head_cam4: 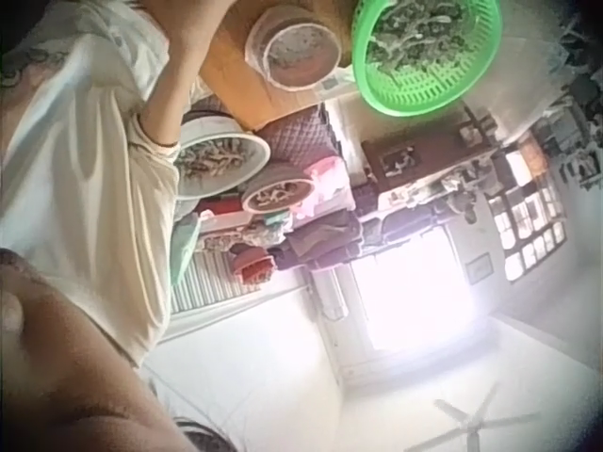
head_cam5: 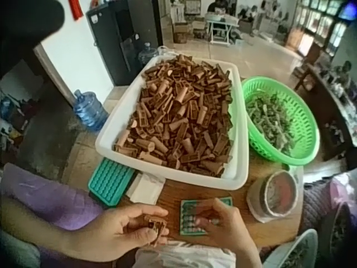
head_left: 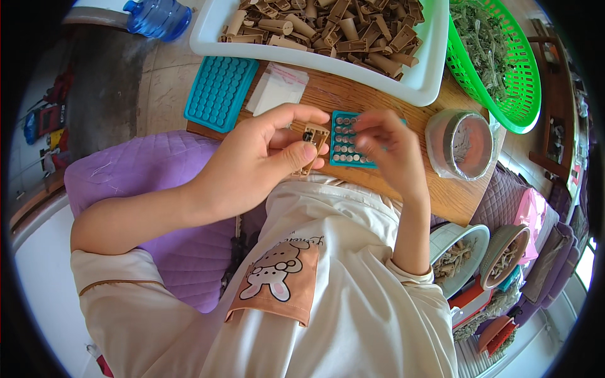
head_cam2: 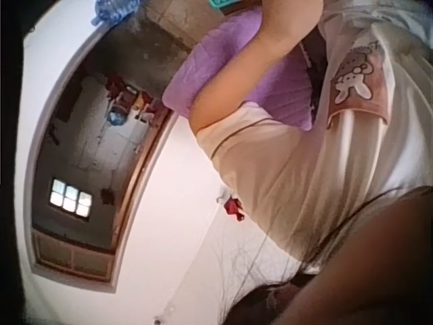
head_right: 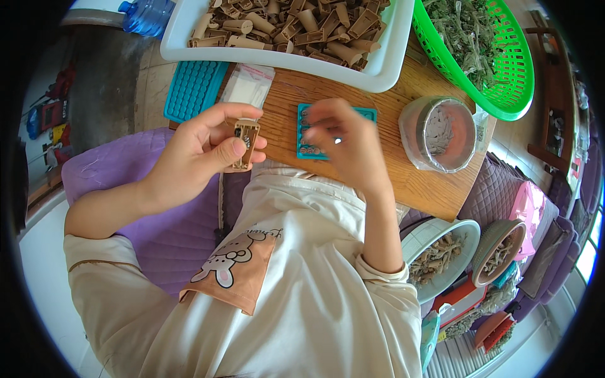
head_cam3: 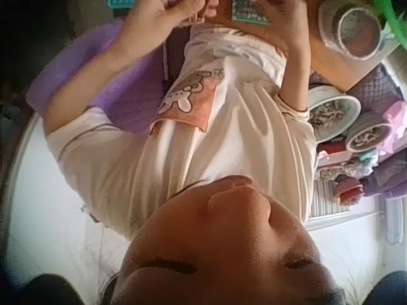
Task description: The person assembles small electronic or mechanical parts by hand, inserting metal components and springs into cardboard tubes.
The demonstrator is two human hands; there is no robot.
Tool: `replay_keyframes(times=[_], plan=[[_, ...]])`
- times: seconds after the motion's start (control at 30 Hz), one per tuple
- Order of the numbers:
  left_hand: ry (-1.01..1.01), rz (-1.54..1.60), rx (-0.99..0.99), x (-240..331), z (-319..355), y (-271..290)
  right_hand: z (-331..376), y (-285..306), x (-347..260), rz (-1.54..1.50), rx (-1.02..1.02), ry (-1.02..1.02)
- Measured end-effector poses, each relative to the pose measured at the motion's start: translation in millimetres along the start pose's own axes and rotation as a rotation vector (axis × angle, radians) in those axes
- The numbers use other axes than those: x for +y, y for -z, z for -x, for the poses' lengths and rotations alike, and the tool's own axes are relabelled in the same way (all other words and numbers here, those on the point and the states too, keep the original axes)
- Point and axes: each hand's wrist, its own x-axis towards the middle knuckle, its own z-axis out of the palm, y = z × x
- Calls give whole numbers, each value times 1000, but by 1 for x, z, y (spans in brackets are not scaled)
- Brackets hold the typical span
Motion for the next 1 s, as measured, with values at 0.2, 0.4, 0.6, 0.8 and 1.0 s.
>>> replay_keyframes(times=[0.2, 0.4, 0.6, 0.8, 1.0], plan=[[224, 102, -56, 8, -6, 1, -9, 7, 38, 498, 375, 8], [232, 84, -102, 6, -4, 4, -11, 10, 43, 680, 334, -136], [274, 105, -109, 6, -3, 3, -5, 21, 41, 851, 356, -102], [238, 132, -133, 6, -3, 3, -7, 18, 36, 1058, 296, -133], [236, 163, -125, 8, -1, 1, 4, 2, 14, 407, 454, 186]])
